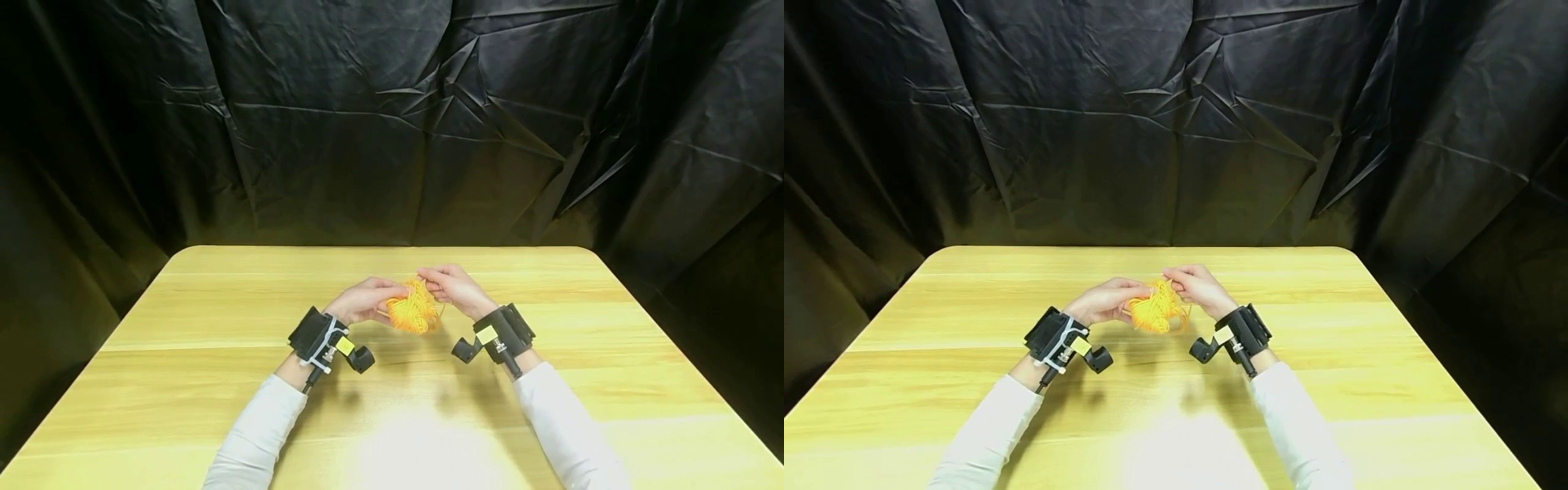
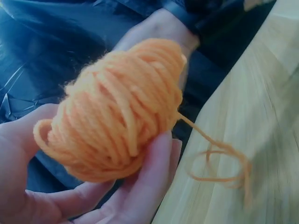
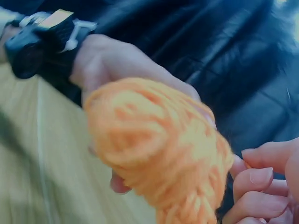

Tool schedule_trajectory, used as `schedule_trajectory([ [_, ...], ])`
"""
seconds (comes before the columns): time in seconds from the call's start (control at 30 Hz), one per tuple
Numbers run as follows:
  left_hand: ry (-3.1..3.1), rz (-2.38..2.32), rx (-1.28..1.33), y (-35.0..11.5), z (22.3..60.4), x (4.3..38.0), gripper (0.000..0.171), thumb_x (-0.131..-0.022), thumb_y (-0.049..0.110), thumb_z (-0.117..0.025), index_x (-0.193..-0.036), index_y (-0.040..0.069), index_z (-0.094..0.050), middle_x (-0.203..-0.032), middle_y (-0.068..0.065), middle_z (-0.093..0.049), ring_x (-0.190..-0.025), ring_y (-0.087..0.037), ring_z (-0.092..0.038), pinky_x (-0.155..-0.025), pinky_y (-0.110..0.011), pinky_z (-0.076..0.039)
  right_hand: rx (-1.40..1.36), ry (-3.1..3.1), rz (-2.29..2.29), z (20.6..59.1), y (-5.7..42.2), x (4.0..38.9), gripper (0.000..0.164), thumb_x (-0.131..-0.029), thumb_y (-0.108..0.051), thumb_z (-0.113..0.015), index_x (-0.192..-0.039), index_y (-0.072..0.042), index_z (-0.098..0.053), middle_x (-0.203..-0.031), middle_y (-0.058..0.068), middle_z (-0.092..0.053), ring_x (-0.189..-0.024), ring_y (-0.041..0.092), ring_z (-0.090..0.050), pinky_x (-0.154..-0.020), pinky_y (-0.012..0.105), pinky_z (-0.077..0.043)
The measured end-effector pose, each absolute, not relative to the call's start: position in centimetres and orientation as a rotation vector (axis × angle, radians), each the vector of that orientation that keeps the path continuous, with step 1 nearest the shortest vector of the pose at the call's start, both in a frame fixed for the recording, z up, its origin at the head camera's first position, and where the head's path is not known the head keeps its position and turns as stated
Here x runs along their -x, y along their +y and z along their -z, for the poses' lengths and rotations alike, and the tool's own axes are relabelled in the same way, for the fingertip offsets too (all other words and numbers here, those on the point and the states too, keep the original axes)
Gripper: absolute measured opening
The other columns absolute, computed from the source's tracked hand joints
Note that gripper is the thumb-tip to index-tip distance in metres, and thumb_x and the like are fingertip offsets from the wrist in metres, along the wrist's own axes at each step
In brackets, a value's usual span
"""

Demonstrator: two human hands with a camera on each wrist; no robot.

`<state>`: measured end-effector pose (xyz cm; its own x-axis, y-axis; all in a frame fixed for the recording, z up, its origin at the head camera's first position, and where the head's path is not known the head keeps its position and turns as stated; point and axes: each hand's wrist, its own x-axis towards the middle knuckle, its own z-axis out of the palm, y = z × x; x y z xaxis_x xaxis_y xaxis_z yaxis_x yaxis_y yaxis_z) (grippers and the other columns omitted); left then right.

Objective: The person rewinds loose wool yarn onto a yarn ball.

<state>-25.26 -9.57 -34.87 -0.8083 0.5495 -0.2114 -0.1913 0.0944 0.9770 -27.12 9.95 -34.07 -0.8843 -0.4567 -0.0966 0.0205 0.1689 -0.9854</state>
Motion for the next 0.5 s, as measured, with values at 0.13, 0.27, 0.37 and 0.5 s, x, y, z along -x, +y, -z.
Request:
schedule_trajectory([
  [0.13, 1.888, -1.784, -0.292, -9.4, 34.9, 25.3, 0.037, -0.09, 0.02, -0.05, -0.112, -0.01, -0.052, -0.083, -0.004, -0.061, -0.073, -0.014, -0.061, -0.075, -0.04, -0.052, 0.473, 2.34, 1.658, 33.4, 9.7, 26.6, 0.031, -0.091, -0.026, -0.05, -0.098, 0.003, -0.059, -0.055, -0.003, -0.035, -0.047, 0.007, -0.029, -0.046, 0.018, -0.025],
  [0.27, 1.939, -1.848, -0.192, -9.3, 35.0, 25.4, 0.034, -0.089, 0.018, -0.052, -0.108, -0.01, -0.052, -0.087, -0.006, -0.057, -0.075, -0.014, -0.058, -0.077, -0.04, -0.051, 0.534, 2.542, 1.584, 32.7, 9.3, 25.9, 0.03, -0.09, -0.023, -0.051, -0.099, 0.003, -0.062, -0.056, -0.001, -0.041, -0.052, 0.009, -0.035, -0.047, 0.02, -0.031],
  [0.37, 1.961, -1.947, -0.104, -9.2, 34.9, 25.5, 0.033, -0.089, 0.016, -0.052, -0.11, -0.009, -0.047, -0.092, -0.009, -0.054, -0.076, -0.015, -0.056, -0.079, -0.039, -0.05, 0.638, 2.644, 1.565, 32.3, 9.1, 25.1, 0.025, -0.09, -0.019, -0.052, -0.096, 0.003, -0.064, -0.067, 0.006, -0.056, -0.061, 0.011, -0.042, -0.055, 0.021, -0.038],
  [0.5, 1.924, -2.139, -0.027, -9.1, 34.7, 25.5, 0.038, -0.091, 0.014, -0.049, -0.122, -0.002, -0.034, -0.104, -0.015, -0.05, -0.077, -0.016, -0.057, -0.083, -0.039, -0.048, 0.751, 2.698, 1.562, 32.2, 8.8, 24.2, 0.022, -0.088, -0.015, -0.055, -0.095, 0.003, -0.067, -0.079, 0.013, -0.064, -0.057, 0.01, -0.043, -0.054, 0.02, -0.038],
])
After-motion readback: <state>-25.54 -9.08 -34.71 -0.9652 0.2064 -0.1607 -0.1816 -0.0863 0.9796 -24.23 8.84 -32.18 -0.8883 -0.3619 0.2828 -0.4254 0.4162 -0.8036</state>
